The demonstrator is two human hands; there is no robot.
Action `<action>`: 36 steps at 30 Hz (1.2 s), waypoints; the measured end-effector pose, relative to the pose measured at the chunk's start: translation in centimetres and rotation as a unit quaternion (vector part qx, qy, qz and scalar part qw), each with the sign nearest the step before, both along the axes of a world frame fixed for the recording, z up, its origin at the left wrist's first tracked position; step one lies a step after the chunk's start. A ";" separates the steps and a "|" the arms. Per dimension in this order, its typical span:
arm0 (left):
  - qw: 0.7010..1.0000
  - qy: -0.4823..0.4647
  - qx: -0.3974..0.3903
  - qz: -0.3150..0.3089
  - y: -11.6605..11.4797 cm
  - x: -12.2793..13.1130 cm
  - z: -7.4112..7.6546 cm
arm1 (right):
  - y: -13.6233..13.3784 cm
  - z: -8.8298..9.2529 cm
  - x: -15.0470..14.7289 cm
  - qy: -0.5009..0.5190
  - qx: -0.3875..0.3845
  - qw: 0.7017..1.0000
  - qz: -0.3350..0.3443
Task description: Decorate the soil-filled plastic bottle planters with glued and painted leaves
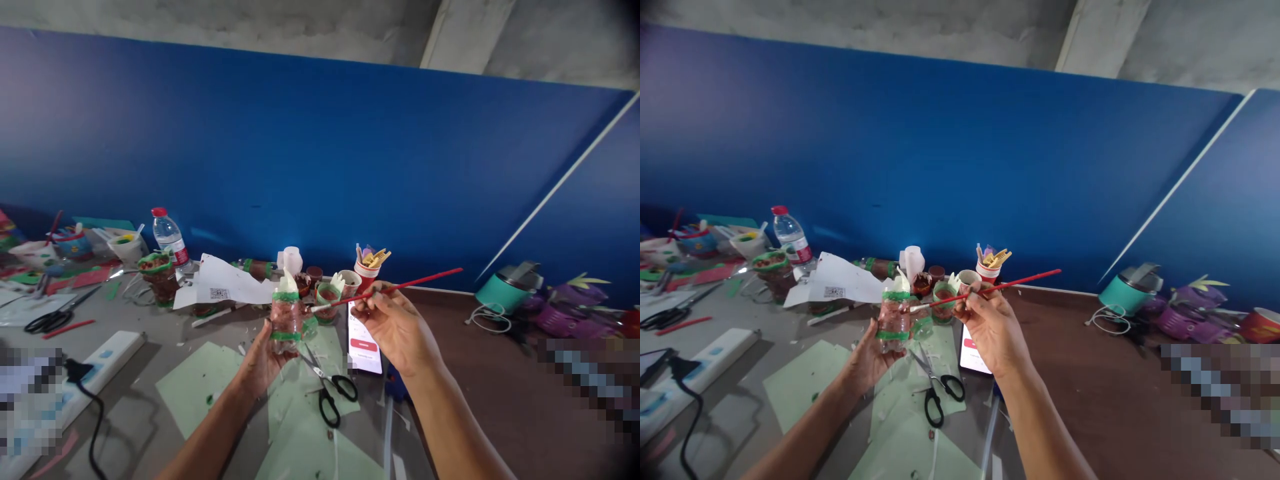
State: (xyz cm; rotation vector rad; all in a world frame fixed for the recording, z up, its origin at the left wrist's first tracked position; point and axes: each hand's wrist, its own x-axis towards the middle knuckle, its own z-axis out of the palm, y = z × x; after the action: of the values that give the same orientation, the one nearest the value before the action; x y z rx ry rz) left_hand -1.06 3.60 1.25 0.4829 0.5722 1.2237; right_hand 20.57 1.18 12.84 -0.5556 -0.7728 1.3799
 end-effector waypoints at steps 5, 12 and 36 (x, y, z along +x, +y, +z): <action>1.000 0.004 0.001 0.001 -0.1 0.2 -0.1 | -0.6 -1.0 -0.5 -0.031 0.005 0.998 -0.049; 1.000 0.027 -0.004 0.011 0.0 0.0 -0.4 | -0.9 -1.4 -0.6 -0.063 0.055 0.994 -0.077; 1.000 0.021 -0.001 0.023 0.1 -0.4 0.8 | -1.4 -1.2 -0.3 -0.147 0.060 0.982 -0.100</action>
State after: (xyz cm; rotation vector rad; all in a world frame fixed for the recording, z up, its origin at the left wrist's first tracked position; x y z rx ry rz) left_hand -1.46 3.74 2.06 0.4963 0.6239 1.2596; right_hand 20.25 -0.25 11.66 -0.7311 -1.0038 1.0707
